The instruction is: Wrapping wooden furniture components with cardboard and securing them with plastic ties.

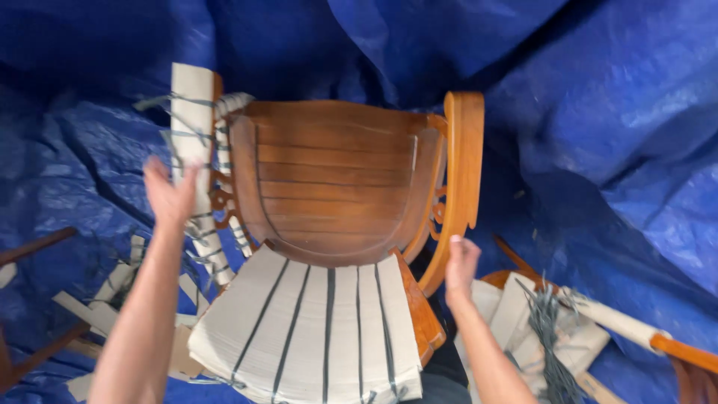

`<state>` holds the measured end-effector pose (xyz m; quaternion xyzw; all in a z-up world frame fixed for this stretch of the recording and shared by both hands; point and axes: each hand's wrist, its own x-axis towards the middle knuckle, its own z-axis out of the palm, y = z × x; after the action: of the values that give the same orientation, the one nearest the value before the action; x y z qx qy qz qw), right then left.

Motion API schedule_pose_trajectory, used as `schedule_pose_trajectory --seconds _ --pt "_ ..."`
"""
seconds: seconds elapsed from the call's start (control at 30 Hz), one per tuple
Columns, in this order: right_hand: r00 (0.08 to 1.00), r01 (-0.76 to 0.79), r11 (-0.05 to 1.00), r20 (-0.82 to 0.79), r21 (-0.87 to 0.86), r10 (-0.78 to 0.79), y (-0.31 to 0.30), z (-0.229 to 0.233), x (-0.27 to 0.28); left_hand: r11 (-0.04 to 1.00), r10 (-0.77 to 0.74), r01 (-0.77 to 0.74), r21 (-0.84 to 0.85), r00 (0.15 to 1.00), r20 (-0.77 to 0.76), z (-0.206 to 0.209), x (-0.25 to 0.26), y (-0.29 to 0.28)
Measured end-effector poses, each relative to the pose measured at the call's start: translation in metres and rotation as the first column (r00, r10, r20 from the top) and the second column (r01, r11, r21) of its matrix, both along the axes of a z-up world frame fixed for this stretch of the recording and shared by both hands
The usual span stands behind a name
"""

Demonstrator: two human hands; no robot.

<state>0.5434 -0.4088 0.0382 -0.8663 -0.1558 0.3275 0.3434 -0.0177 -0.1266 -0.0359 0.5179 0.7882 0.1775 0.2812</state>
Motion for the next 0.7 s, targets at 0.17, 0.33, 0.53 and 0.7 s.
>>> schedule_pose_trajectory --seconds 0.17,0.33,0.53,0.7 --pt "0.998 -0.036 0.999 -0.041 0.037 0.038 0.102 0.008 0.047 0.971 0.152 -0.12 -0.205 0.978 0.146 0.041 0.033 -0.075" --pt "0.964 -0.089 0.992 -0.256 -0.087 0.064 0.142 0.007 0.058 0.913 0.227 -0.21 -0.35 0.974 0.008 0.019 0.036 -0.099" --pt "0.944 -0.054 0.983 -0.33 -0.174 -0.007 0.136 0.038 0.044 0.929 0.068 -0.072 -0.364 0.997 -0.025 -0.035 0.006 -0.1" --pt "0.913 0.087 0.993 -0.392 -0.077 -0.11 0.086 0.039 0.039 0.916 0.01 0.001 -0.401 1.0 0.024 -0.033 0.007 -0.081"
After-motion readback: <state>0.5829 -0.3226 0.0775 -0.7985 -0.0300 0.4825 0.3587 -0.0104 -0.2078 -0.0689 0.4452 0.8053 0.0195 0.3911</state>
